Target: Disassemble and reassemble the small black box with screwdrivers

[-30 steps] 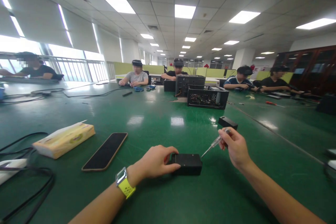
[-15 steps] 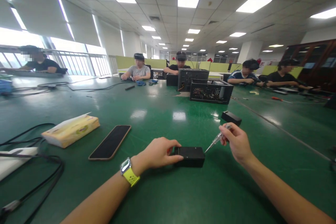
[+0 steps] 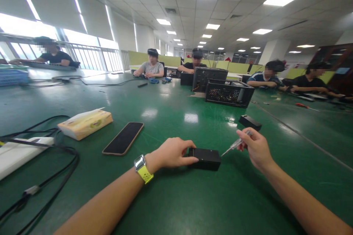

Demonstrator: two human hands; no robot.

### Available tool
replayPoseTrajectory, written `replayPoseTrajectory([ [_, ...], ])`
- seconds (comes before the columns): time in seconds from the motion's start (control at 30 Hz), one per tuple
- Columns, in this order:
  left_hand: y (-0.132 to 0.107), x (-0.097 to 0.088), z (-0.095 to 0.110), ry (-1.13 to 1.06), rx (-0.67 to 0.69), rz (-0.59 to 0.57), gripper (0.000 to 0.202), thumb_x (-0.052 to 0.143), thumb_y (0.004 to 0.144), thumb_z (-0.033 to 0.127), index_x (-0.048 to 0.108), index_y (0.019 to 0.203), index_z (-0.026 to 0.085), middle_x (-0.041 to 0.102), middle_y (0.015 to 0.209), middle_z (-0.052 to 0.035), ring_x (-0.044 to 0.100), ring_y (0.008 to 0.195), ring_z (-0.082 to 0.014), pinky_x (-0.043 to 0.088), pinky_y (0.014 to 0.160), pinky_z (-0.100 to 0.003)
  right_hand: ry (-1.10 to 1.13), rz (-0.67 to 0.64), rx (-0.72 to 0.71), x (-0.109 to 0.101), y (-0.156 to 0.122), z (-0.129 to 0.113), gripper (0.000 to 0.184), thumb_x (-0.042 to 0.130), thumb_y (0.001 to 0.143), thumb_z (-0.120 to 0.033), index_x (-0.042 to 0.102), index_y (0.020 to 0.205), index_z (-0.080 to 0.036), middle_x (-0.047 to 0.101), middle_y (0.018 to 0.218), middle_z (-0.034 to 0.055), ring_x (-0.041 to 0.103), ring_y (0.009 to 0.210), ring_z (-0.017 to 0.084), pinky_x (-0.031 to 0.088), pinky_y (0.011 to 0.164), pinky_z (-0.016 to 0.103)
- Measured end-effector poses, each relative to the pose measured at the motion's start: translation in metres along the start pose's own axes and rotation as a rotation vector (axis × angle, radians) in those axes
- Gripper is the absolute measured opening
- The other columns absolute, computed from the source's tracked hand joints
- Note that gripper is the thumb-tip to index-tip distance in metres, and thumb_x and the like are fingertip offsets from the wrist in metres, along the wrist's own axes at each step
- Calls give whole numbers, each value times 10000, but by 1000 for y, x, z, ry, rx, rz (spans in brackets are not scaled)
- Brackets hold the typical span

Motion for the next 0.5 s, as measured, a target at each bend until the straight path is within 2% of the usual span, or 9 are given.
replayPoseTrajectory([
  [0.17, 1, -1, 2, -2, -7, -6, 456, 534, 835, 580, 635, 1106, 228, 645, 697, -11, 591, 630, -163, 362, 577, -257, 30, 45, -9, -3, 1, 0, 354, 764, 726, -419, 513, 645, -183, 487, 429, -71, 544, 371, 111, 382, 343, 184],
  [0.33, 2, -2, 4, 1, -21, -25, 448, 542, 835, 568, 632, 1118, 233, 644, 692, -6, 582, 627, -164, 354, 573, -257, -32, 48, -15, -7, 3, 0, 333, 760, 735, -419, 543, 665, -175, 556, 447, -41, 538, 383, 103, 385, 353, 175],
  [0.5, 4, 0, 3, -9, -28, -28, 436, 551, 835, 561, 626, 1119, 238, 641, 703, -1, 577, 620, -153, 352, 571, -244, -58, 87, -64, -14, 6, -5, 331, 758, 741, -404, 539, 640, -178, 514, 428, -63, 513, 377, 91, 398, 372, 180],
])
Point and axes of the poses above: each hand's wrist, its own y-axis towards the middle knuckle, its own x-axis out of the palm, z = x × y, the point moved 7 cm from there along y, towards the middle knuckle
